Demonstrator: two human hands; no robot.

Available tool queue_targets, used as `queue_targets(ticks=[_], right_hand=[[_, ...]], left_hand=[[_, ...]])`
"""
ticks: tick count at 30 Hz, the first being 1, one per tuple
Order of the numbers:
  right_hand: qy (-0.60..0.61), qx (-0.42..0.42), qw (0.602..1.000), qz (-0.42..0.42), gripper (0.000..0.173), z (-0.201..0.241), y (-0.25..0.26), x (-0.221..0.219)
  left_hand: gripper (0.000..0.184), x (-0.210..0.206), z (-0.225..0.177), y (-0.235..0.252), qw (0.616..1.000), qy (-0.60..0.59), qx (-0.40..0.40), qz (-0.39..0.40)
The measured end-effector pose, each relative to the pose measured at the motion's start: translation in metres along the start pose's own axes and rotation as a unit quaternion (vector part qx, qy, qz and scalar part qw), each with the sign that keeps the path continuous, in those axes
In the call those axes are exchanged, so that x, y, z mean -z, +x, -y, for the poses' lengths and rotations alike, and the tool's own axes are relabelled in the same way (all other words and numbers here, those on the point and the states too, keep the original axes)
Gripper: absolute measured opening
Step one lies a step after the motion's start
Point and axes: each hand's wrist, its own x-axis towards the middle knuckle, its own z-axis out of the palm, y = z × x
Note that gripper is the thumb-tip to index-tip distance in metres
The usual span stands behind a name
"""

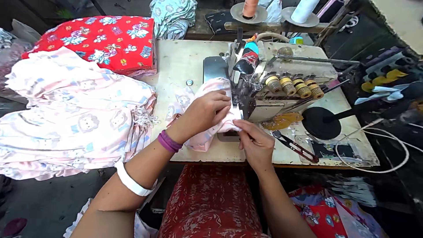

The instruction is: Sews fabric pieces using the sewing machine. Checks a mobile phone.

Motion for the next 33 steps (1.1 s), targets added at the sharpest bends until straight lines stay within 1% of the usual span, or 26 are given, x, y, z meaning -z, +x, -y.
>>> queue_targets(ticks=[2,4,6,8,9,10,11,12,13,14,15,17,18,19,21,22,23,25,26,28,29,30,31,32,33], right_hand=[[-0.155,0.006,0.988,0.011,0.021,0.015,0.011,-0.005],[-0.296,0.022,0.954,0.031,0.024,0.034,0.021,-0.022],[-0.373,0.011,0.925,0.074,0.029,0.05,0.032,-0.041],[-0.408,-0.029,0.901,0.147,0.034,0.059,0.049,-0.051],[-0.413,-0.04,0.892,0.177,0.035,0.062,0.056,-0.052],[-0.408,-0.041,0.893,0.186,0.034,0.062,0.061,-0.052],[-0.393,-0.029,0.902,0.177,0.031,0.06,0.061,-0.051],[-0.371,-0.004,0.915,0.157,0.028,0.056,0.057,-0.049],[-0.342,0.03,0.93,0.13,0.025,0.049,0.049,-0.046],[-0.308,0.058,0.943,0.109,0.025,0.044,0.038,-0.041],[-0.274,0.076,0.954,0.095,0.024,0.039,0.021,-0.034],[-0.228,0.082,0.967,0.082,0.022,0.03,-0.014,-0.013],[-0.235,0.069,0.967,0.074,0.021,0.021,-0.026,0.001],[-0.26,0.037,0.963,0.066,0.022,0.011,-0.029,0.016],[-0.306,-0.062,0.949,0.052,0.023,-0.01,-0.019,0.047],[-0.315,-0.089,0.944,0.035,0.023,-0.019,-0.013,0.059],[-0.315,-0.088,0.945,0.013,0.022,-0.023,-0.007,0.069],[-0.29,-0.025,0.957,-0.016,0.022,-0.018,0.005,0.078],[-0.26,0.003,0.966,-0.006,0.023,-0.012,0.006,0.079],[-0.189,0.022,0.981,0.037,0.028,-0.004,-0.004,0.087],[-0.169,0.029,0.985,0.017,0.028,-0.004,-0.008,0.096],[-0.173,0.026,0.984,-0.042,0.026,-0.003,-0.007,0.111],[-0.192,0.005,0.974,-0.118,0.026,-0.001,-0.002,0.131],[-0.205,-0.037,0.959,-0.19,0.037,0.003,0.007,0.155],[-0.197,-0.085,0.945,-0.246,0.052,0.005,0.018,0.18]], left_hand=[[0.024,-0.001,0.011,0.01,1.0,0.015,0.005,0.003],[0.022,0.0,0.022,0.022,0.999,0.032,0.017,-0.002],[0.02,0.001,0.029,0.036,0.998,0.041,0.057,0.002],[0.021,0.002,0.03,0.047,0.99,0.048,0.134,0.008],[0.027,0.006,0.028,0.05,0.982,0.048,0.185,0.017],[0.036,0.011,0.028,0.051,0.973,0.046,0.224,0.021],[0.044,0.015,0.029,0.05,0.966,0.041,0.254,0.028],[0.045,0.022,0.027,0.046,0.958,0.03,0.281,0.045],[0.04,0.029,0.023,0.04,0.951,0.021,0.302,0.065],[0.033,0.035,0.018,0.032,0.95,0.02,0.303,0.066],[0.027,0.038,0.011,0.019,0.956,0.03,0.288,0.052],[0.016,0.033,-0.014,-0.012,0.971,0.078,0.226,0.007],[0.013,0.025,-0.031,-0.023,0.977,0.097,0.192,-0.004],[0.012,0.013,-0.046,-0.028,0.982,0.105,0.159,-0.006],[0.014,-0.021,-0.071,-0.029,0.99,0.109,0.091,0.002],[0.015,-0.039,-0.079,-0.027,0.992,0.109,0.063,-0.001],[0.015,-0.053,-0.085,-0.022,0.993,0.111,0.047,-0.006],[0.015,-0.06,-0.09,-0.007,0.992,0.119,0.024,-0.033],[0.015,-0.057,-0.093,-0.004,0.992,0.118,0.018,-0.043],[0.017,-0.05,-0.091,-0.014,0.993,0.105,0.016,-0.043],[0.018,-0.046,-0.087,-0.024,0.994,0.101,0.019,-0.043],[0.019,-0.043,-0.082,-0.036,0.993,0.1,0.028,-0.049],[0.02,-0.04,-0.077,-0.049,0.993,0.095,0.045,-0.057],[0.021,-0.036,-0.071,-0.064,0.992,0.084,0.069,-0.061],[0.022,-0.033,-0.064,-0.079,0.992,0.069,0.093,-0.057]])
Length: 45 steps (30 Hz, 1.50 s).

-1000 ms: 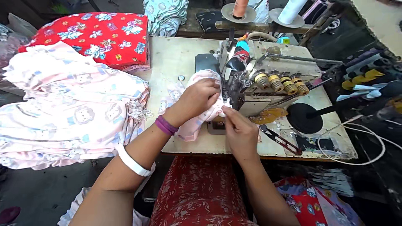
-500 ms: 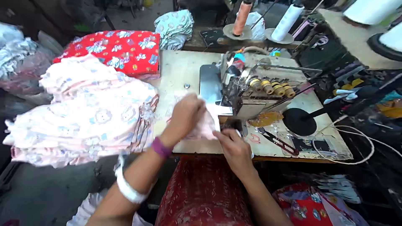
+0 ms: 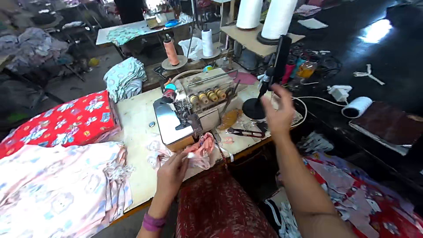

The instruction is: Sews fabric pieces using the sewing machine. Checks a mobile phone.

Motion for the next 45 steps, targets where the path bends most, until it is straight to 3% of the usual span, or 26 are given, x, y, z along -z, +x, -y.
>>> queue_targets(ticks=[3,5,9,17,25,35,38,41,45], right_hand=[[0.032,-0.119,0.988,-0.092,0.095,-0.024,0.071,0.019],[0.038,-0.172,0.981,-0.083,0.107,-0.038,0.106,0.015],[0.128,-0.268,0.955,-0.02,0.088,-0.038,0.13,-0.002],[0.153,-0.262,0.945,-0.125,0.09,-0.039,0.123,-0.012],[0.085,-0.258,0.93,-0.248,0.103,-0.022,0.11,-0.048],[0.116,-0.29,0.905,-0.288,0.096,-0.02,0.111,-0.051],[0.097,-0.286,0.898,-0.319,0.095,-0.017,0.111,-0.057],[0.074,-0.281,0.886,-0.361,0.1,-0.018,0.117,-0.063],[0.09,-0.228,0.897,-0.368,0.118,-0.023,0.114,-0.066]], left_hand=[[0.025,-0.003,0.022,-0.033,0.996,-0.059,0.066,0.014],[0.026,-0.014,0.03,-0.048,0.993,-0.083,0.08,0.008],[0.025,-0.023,0.035,-0.051,0.993,-0.084,0.082,-0.031],[0.027,-0.028,0.036,-0.051,0.996,-0.043,0.063,-0.049],[0.029,-0.031,0.033,-0.053,0.997,0.014,0.03,-0.065],[0.028,-0.034,0.034,-0.054,0.996,0.027,0.019,-0.079],[0.027,-0.032,0.035,-0.053,0.996,-0.024,0.042,-0.075],[0.022,-0.024,0.03,-0.048,0.983,-0.152,0.074,-0.075],[0.014,-0.003,0.018,-0.034,0.951,-0.3,0.061,-0.042]])
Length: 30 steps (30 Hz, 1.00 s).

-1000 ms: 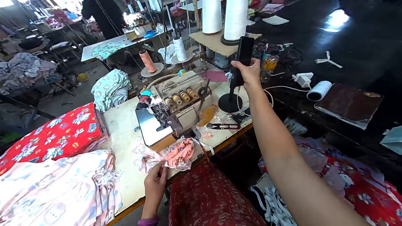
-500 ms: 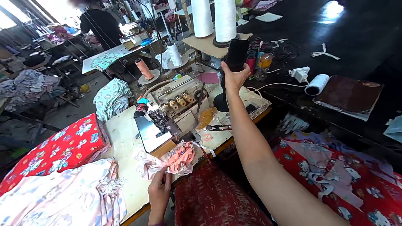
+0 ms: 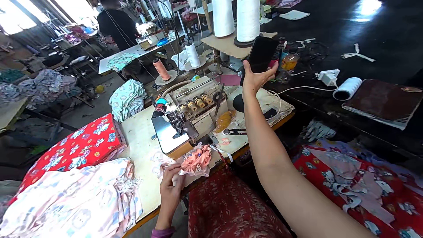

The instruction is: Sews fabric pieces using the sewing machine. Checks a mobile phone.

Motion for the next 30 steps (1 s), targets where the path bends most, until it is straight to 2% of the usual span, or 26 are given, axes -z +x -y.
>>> queue_targets(ticks=[1,3,4,5,6,7,8,9,10,11,12,15,17,19,21,22,24,25,26,27,29,30], right_hand=[[0.017,0.023,0.999,0.016,0.116,0.001,-0.004,0.01],[0.077,0.086,0.99,0.079,0.091,0.01,-0.028,0.049],[0.109,0.12,0.976,0.142,0.073,0.016,-0.05,0.076],[0.133,0.14,0.951,0.243,0.057,0.02,-0.078,0.106],[0.159,0.149,0.905,0.364,0.05,0.024,-0.107,0.13],[0.173,0.149,0.838,0.495,0.053,0.028,-0.135,0.148],[0.164,0.14,0.754,0.621,0.06,0.034,-0.16,0.16],[0.139,0.134,0.68,0.707,0.065,0.043,-0.18,0.165],[0.125,0.117,0.633,0.755,0.062,0.053,-0.191,0.167],[0.126,0.083,0.612,0.776,0.055,0.064,-0.196,0.167],[0.146,0.051,0.607,0.779,0.05,0.074,-0.195,0.164],[0.272,0.017,0.586,0.763,0.037,0.101,-0.185,0.149],[0.357,-0.038,0.551,0.754,0.033,0.12,-0.186,0.141],[0.41,-0.112,0.494,0.758,0.042,0.141,-0.19,0.136],[0.402,-0.046,0.447,0.798,0.056,0.156,-0.2,0.136],[0.362,0.031,0.425,0.829,0.05,0.159,-0.205,0.138],[0.232,0.243,0.368,0.867,0.027,0.155,-0.213,0.132],[0.188,0.309,0.335,0.87,0.021,0.152,-0.218,0.128],[0.171,0.335,0.314,0.872,0.019,0.152,-0.221,0.124],[0.175,0.342,0.311,0.869,0.024,0.156,-0.222,0.122],[0.212,0.349,0.321,0.854,0.042,0.171,-0.226,0.12],[0.23,0.364,0.324,0.842,0.037,0.177,-0.232,0.12]], left_hand=[[0.012,0.002,-0.008,0.006,0.999,-0.044,0.007,0.003],[0.013,0.008,-0.027,0.02,0.994,-0.107,0.016,0.003],[0.012,0.011,-0.037,0.027,0.993,-0.121,0.014,0.009],[0.012,0.014,-0.048,0.035,0.992,-0.126,0.006,0.025],[0.012,0.017,-0.063,0.042,0.991,-0.123,-0.005,0.047],[0.012,0.02,-0.079,0.049,0.991,-0.112,-0.017,0.071],[0.014,0.025,-0.096,0.055,0.99,-0.104,-0.027,0.092],[0.017,0.03,-0.112,0.06,0.989,-0.105,-0.034,0.102],[0.022,0.037,-0.128,0.064,0.987,-0.116,-0.034,0.105],[0.029,0.046,-0.144,0.065,0.985,-0.139,-0.027,0.1],[0.033,0.058,-0.158,0.065,0.981,-0.173,-0.019,0.089],[0.04,0.103,-0.182,0.044,0.977,-0.208,-0.008,0.053],[0.037,0.129,-0.186,0.02,0.991,-0.111,0.015,0.075],[0.02,0.147,-0.187,0.004,0.991,0.037,0.04,0.118],[0.01,0.172,-0.186,-0.003,0.983,0.118,0.039,0.135],[0.011,0.191,-0.187,-0.005,0.982,0.096,0.011,0.16],[0.015,0.219,-0.206,-0.004,0.969,-0.003,-0.032,0.247],[0.018,0.208,-0.231,-0.01,0.979,-0.013,-0.003,0.204],[0.025,0.2,-0.25,-0.016,0.981,0.018,0.017,0.191],[0.027,0.201,-0.256,-0.021,0.971,0.095,0.028,0.216],[0.034,0.217,-0.236,-0.038,0.915,0.311,0.03,0.256],[0.037,0.225,-0.222,-0.05,0.889,0.379,0.038,0.253]])
